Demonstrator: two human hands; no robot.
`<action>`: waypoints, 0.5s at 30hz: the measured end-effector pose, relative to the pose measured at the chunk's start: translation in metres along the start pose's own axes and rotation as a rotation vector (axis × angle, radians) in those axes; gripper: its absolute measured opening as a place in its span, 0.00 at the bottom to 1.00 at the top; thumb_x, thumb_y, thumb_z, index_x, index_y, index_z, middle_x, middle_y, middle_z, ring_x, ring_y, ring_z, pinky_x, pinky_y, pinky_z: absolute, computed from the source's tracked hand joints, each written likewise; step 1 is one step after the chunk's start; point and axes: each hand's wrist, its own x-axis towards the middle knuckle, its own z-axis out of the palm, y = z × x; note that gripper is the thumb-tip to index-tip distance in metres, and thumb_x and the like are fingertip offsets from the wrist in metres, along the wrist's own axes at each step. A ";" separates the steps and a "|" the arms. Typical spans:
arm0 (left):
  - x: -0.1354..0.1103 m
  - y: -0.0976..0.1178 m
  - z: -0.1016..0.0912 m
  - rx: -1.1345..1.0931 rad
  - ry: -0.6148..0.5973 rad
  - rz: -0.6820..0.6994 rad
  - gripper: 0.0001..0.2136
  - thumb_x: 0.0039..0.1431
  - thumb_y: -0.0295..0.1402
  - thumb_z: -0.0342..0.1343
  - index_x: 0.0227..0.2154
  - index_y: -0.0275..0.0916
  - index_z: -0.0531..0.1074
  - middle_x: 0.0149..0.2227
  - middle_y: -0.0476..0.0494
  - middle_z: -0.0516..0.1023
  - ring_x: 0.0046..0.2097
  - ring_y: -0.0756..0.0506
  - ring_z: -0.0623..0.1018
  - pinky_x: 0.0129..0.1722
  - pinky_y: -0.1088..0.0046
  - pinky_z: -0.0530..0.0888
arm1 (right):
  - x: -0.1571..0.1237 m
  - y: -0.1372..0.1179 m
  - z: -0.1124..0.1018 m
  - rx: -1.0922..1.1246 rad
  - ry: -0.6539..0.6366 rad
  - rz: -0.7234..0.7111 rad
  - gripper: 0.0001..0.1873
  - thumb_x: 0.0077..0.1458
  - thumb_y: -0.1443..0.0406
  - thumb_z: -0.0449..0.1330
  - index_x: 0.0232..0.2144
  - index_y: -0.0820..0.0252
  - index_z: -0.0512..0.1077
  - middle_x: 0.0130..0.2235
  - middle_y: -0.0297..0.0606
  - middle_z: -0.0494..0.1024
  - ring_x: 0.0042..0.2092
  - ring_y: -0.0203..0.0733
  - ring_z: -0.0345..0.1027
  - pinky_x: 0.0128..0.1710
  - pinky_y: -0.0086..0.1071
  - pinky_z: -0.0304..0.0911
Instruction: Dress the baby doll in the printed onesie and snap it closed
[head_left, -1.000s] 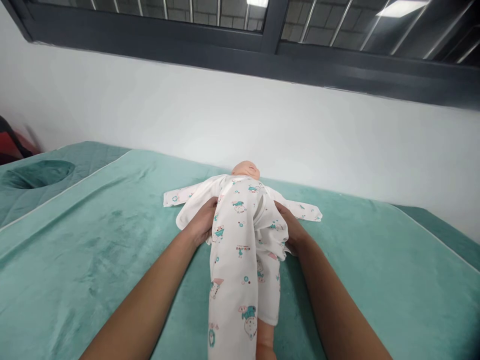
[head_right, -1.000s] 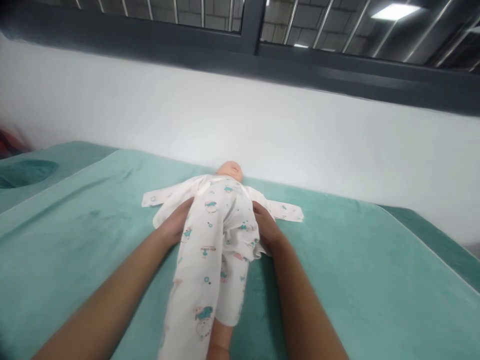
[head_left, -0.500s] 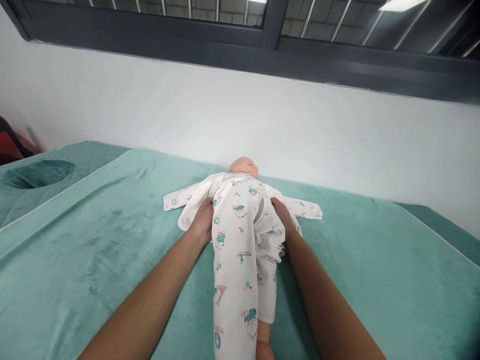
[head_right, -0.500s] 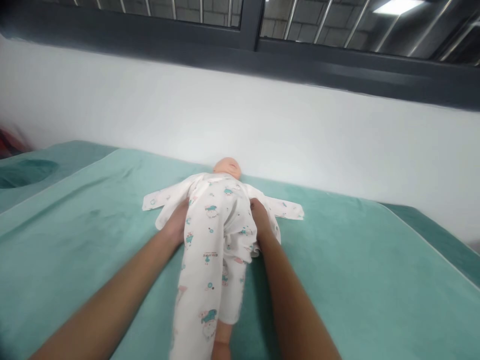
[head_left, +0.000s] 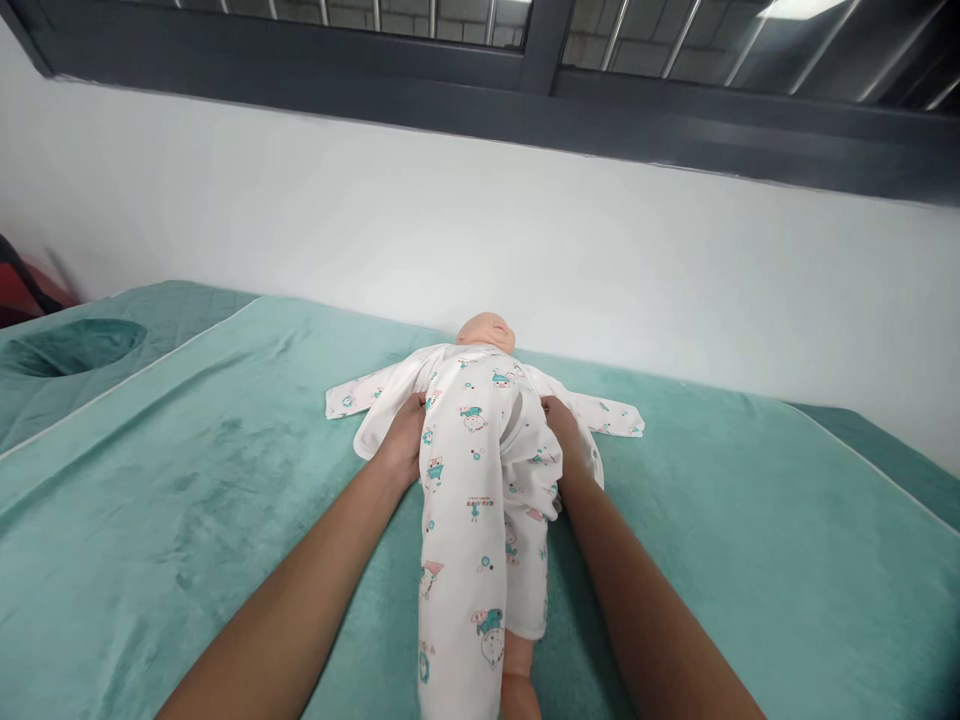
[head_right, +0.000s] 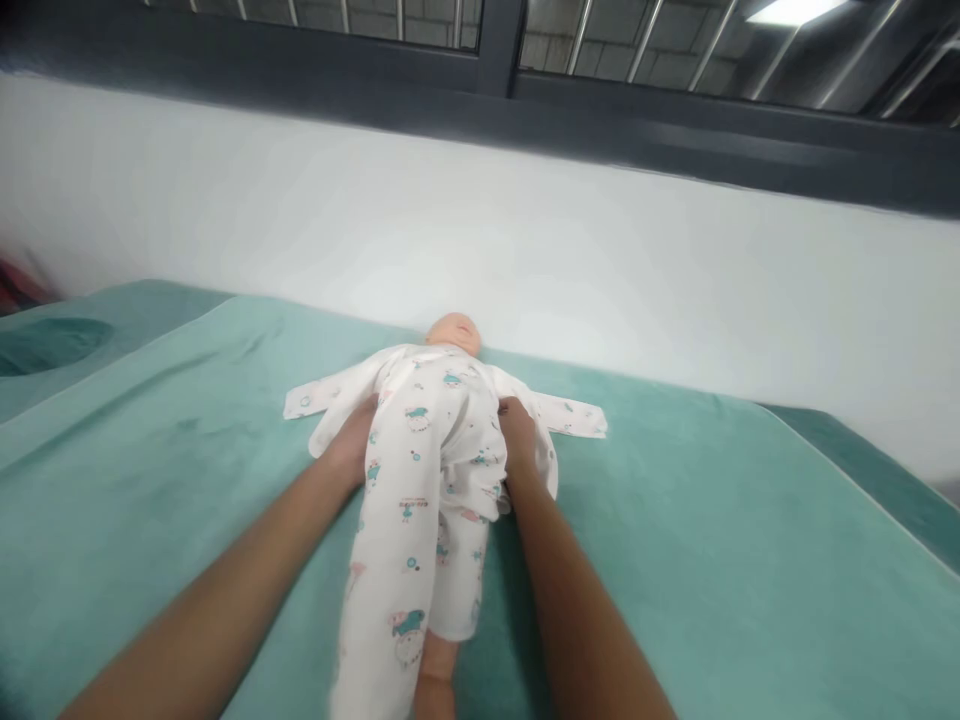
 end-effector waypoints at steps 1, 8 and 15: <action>0.000 0.000 0.000 0.015 -0.010 0.002 0.11 0.42 0.24 0.61 0.33 0.35 0.74 0.31 0.45 0.78 0.32 0.46 0.74 0.33 0.70 0.72 | -0.001 0.000 0.000 0.008 0.008 0.003 0.04 0.46 0.64 0.56 0.29 0.55 0.68 0.34 0.38 0.77 0.37 0.45 0.67 0.35 0.33 0.59; 0.000 0.002 -0.004 0.143 -0.041 0.051 0.16 0.46 0.30 0.60 0.41 0.36 0.76 0.37 0.39 0.82 0.37 0.41 0.79 0.37 0.65 0.75 | -0.017 -0.003 -0.004 0.097 0.070 0.001 0.06 0.50 0.62 0.53 0.33 0.55 0.65 0.35 0.36 0.74 0.36 0.43 0.68 0.34 0.33 0.61; -0.005 0.007 -0.003 0.466 0.085 0.318 0.11 0.52 0.30 0.56 0.38 0.38 0.78 0.47 0.40 0.80 0.50 0.37 0.76 0.50 0.61 0.72 | -0.128 0.002 -0.042 0.101 0.120 -0.346 0.04 0.56 0.66 0.55 0.36 0.56 0.64 0.36 0.36 0.69 0.36 0.40 0.66 0.37 0.35 0.64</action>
